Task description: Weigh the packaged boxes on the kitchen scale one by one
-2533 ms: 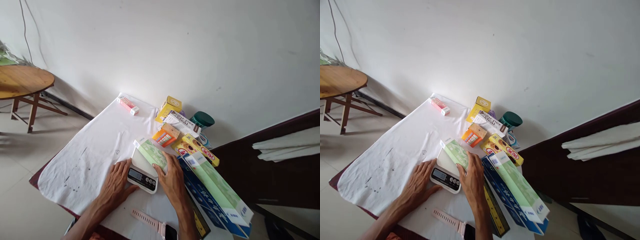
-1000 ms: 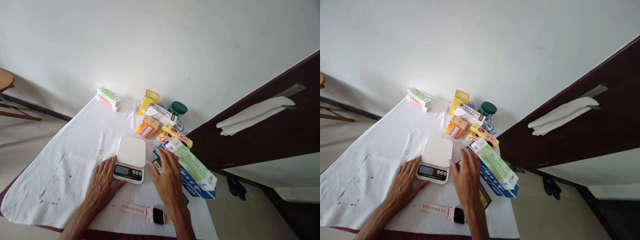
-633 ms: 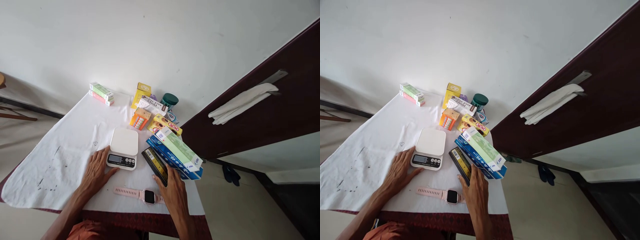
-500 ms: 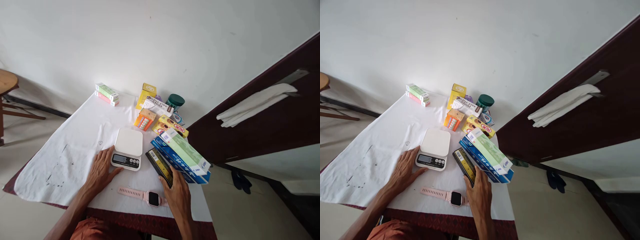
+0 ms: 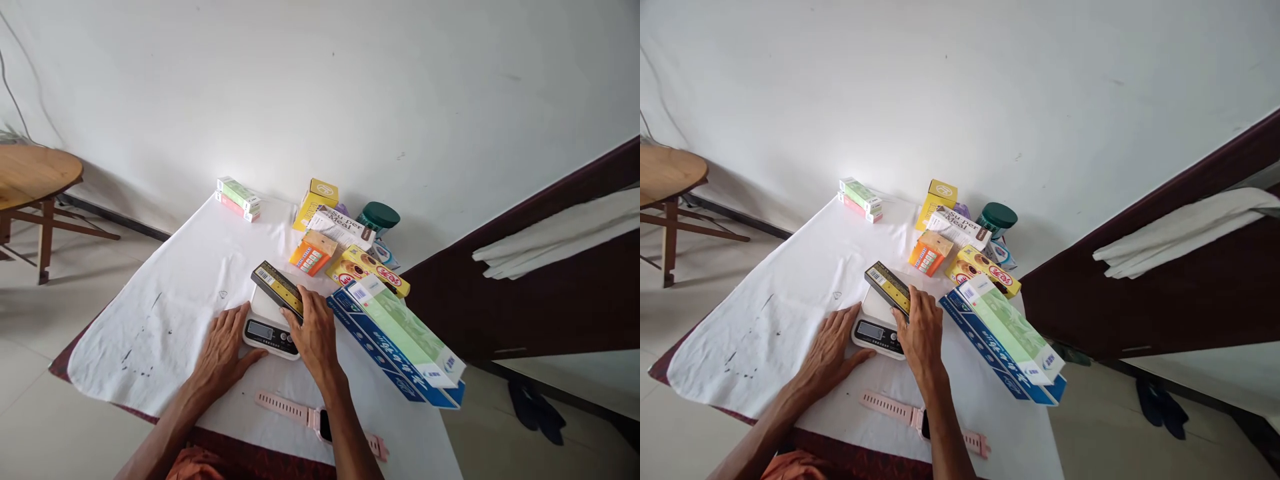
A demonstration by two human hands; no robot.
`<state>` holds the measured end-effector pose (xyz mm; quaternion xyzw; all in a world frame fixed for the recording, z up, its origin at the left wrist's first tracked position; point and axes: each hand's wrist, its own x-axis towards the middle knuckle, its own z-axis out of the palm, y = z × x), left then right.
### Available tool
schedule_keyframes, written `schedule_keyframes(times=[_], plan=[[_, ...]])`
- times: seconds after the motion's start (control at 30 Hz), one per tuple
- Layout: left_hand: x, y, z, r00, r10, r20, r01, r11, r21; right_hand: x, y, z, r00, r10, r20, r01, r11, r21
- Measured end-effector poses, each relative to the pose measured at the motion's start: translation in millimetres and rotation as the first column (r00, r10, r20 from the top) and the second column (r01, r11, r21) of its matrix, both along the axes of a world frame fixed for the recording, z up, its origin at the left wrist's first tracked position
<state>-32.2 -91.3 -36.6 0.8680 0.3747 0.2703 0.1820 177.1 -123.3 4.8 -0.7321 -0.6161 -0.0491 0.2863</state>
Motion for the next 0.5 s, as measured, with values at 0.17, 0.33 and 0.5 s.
schedule_keyframes(times=[0.17, 0.33, 0.5], plan=[[0.8, -0.7, 0.3, 1.0, 0.003, -0.013, -0.003, 1.0, 0.017, 11.9, -6.5, 6.3, 1.0, -0.002, 0.02, 0.001, 1.0, 0.026], [2.4, -1.3, 0.9, 1.0, 0.017, -0.025, -0.017, 1.0, -0.008, 28.9, -25.3, 20.1, 0.999, -0.032, -0.01, 0.033, 0.999, 0.03], [2.1, -2.7, 0.3, 1.0, 0.016, -0.02, -0.017, 1.0, -0.017, 27.4, -24.5, 10.1, 0.997, 0.048, -0.053, -0.048, 0.999, 0.005]])
